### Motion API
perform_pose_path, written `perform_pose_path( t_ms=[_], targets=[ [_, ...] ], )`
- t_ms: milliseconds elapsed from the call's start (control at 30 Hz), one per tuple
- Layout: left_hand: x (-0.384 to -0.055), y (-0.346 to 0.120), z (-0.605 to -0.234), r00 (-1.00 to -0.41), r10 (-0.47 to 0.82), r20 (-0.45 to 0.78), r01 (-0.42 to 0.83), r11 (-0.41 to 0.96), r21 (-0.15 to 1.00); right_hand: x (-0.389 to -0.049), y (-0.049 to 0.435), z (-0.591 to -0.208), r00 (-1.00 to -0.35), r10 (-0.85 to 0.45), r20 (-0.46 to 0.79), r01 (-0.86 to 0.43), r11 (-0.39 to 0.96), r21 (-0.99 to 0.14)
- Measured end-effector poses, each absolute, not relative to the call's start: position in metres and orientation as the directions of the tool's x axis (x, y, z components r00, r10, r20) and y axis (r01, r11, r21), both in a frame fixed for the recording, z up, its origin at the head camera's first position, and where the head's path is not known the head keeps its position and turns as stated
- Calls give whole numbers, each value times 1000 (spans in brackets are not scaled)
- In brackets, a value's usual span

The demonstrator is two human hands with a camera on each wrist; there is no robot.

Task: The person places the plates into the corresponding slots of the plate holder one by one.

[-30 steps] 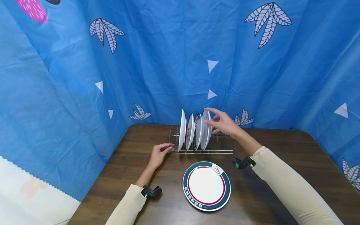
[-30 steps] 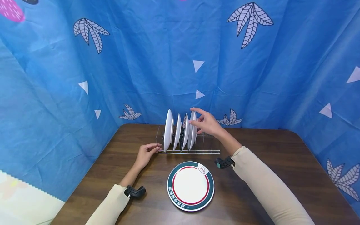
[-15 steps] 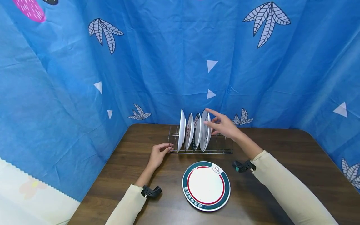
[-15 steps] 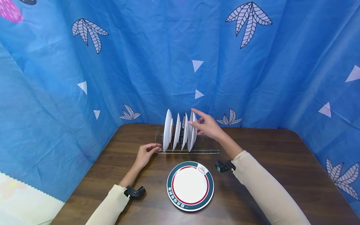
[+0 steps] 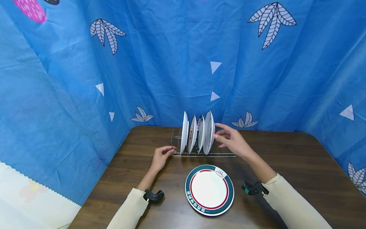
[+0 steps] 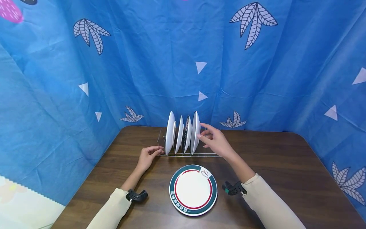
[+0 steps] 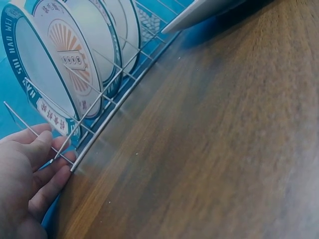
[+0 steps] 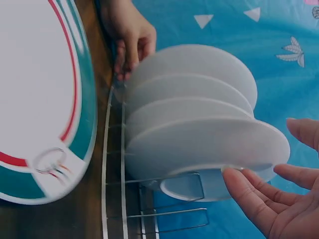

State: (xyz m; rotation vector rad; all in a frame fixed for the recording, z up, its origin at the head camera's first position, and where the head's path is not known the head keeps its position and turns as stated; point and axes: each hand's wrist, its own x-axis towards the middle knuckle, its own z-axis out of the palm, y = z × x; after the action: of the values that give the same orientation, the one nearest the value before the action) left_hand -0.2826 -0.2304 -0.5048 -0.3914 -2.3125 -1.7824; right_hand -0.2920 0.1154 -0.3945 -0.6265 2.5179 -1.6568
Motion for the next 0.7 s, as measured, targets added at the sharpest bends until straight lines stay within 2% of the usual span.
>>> perform_pose_path(
  t_ms=[300,700],
  targets=[
    [-297,-235,-529,-952,54,300,304,227,925,-260,124,-414,-918,-374,135,-268,332,-905],
    [-298,-237,-532,-948,45,317,318,221,922,-240,137,-440,-905,-416,91,-257,363,-896]
  ],
)
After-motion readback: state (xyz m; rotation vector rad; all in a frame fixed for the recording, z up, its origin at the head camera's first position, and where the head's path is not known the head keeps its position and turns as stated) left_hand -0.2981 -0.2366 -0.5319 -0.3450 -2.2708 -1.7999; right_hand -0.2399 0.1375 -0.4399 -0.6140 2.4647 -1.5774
